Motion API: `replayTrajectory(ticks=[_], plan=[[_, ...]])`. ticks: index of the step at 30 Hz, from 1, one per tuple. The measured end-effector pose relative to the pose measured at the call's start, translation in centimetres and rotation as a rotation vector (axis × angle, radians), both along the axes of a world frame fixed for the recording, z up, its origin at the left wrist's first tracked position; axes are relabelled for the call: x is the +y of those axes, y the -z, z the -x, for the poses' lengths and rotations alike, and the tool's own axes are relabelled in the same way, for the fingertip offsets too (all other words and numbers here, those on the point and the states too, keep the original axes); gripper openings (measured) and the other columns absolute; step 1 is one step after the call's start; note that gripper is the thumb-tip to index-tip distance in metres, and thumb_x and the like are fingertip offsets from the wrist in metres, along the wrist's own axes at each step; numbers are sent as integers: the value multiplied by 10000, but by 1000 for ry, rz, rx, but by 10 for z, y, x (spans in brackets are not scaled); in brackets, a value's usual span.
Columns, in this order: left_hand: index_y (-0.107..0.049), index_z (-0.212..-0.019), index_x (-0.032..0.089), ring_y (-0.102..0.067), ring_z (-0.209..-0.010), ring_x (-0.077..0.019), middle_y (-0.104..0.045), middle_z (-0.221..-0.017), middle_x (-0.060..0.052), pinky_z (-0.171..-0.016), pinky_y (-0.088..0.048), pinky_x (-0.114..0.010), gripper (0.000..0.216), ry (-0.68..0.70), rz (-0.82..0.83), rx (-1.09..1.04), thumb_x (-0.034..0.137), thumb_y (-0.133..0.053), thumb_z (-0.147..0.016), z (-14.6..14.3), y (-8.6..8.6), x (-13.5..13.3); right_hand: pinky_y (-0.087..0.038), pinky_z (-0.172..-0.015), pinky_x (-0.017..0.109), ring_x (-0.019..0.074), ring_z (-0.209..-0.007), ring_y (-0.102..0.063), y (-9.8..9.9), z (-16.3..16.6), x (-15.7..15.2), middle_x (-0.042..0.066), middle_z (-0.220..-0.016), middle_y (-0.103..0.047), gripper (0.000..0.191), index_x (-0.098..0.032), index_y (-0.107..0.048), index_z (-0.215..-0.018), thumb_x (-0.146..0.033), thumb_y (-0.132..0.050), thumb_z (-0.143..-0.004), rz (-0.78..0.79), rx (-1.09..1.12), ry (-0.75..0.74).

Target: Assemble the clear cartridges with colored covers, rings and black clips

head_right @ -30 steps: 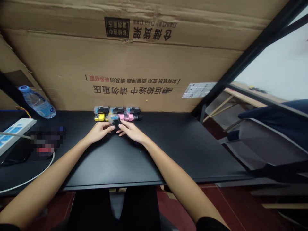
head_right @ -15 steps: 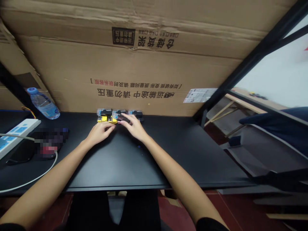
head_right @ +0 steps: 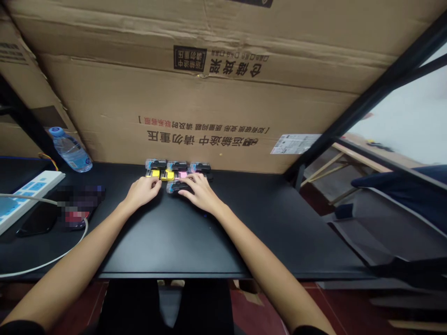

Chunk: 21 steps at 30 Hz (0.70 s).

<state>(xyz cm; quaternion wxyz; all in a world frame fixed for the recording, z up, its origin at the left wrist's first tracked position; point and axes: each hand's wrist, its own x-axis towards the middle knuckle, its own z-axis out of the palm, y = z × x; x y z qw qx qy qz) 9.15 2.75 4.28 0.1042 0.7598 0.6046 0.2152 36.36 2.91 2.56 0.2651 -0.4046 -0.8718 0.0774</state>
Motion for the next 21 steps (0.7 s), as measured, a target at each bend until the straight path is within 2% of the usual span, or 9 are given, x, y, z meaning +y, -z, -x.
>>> replayTrajectory(ticks=[4, 7, 10, 12, 14, 16, 18, 21], plan=[[-718, -814, 235, -719, -784, -266, -763, -834, -91, -715, -445, -313, 347, 31, 32, 10, 405, -513, -1036, -2, 2, -1, -431, -1194, 606, 384, -1386, -509, 9, 1, -1, 139, -1424, -674, 444, -308, -684, -1472, -486, -646, -1067, -35, -93, 19], [-703, -796, 240, -707, -771, -264, -754, -824, -79, -697, -418, -314, 347, 56, 50, 33, 425, -520, -1026, -4, 2, -2, -464, -1142, 587, 391, -1359, -532, 6, 8, 3, 160, -1416, -673, 448, -282, -681, -1468, -476, -632, -1068, -64, -65, 86], [-677, -745, 242, -694, -753, -271, -732, -786, -75, -679, -393, -321, 376, 61, 52, 19, 442, -518, -1021, -4, 1, -2, -508, -1059, 544, 378, -1239, -598, -4, 4, 4, 174, -1324, -699, 415, -243, -728, -1359, -508, -612, -1061, -87, 51, 218], [-660, -714, 243, -688, -743, -274, -718, -761, -72, -675, -383, -323, 389, 57, 46, 9, 442, -521, -1017, -3, 0, -2, -522, -994, 493, 338, -1101, -645, -11, -8, 3, 153, -1163, -735, 349, -221, -755, -1203, -486, -573, -1069, -88, 142, 308], [-652, -702, 243, -682, -736, -273, -712, -750, -71, -671, -372, -323, 385, 51, 38, 1, 439, -531, -1011, -2, -2, -2, -524, -852, 413, 276, -888, -663, -14, -25, 2, 86, -922, -731, 278, -224, -724, -1065, -466, -591, -1041, 9, 186, 386], [-646, -702, 242, -676, -732, -269, -714, -753, -72, -663, -354, -322, 379, 48, 38, -6, 440, -538, -1006, -1, -2, -2, -481, -713, 338, 219, -703, -631, -14, -42, 3, 0, -742, -681, 215, -233, -664, -1017, -441, -670, -963, 208, 167, 400], [-639, -705, 241, -672, -735, -263, -722, -765, -73, -652, -331, -321, 385, 49, 47, -1, 449, -528, -1009, -1, -2, -2, -433, -645, 291, 182, -643, -614, -12, -54, 4, -33, -684, -659, 152, -234, -612, -900, -335, -721, -865, 376, 96, 331], [-631, -716, 237, -677, -756, -255, -732, -784, -67, -644, -313, -320, 395, 52, 77, 22, 463, -507, -1015, -2, -2, -3, -384, -586, 255, 151, -608, -607, -13, -64, 5, -38, -639, -653, 164, -234, -544, -749, -206, -703, -773, 558, -4, 270]])
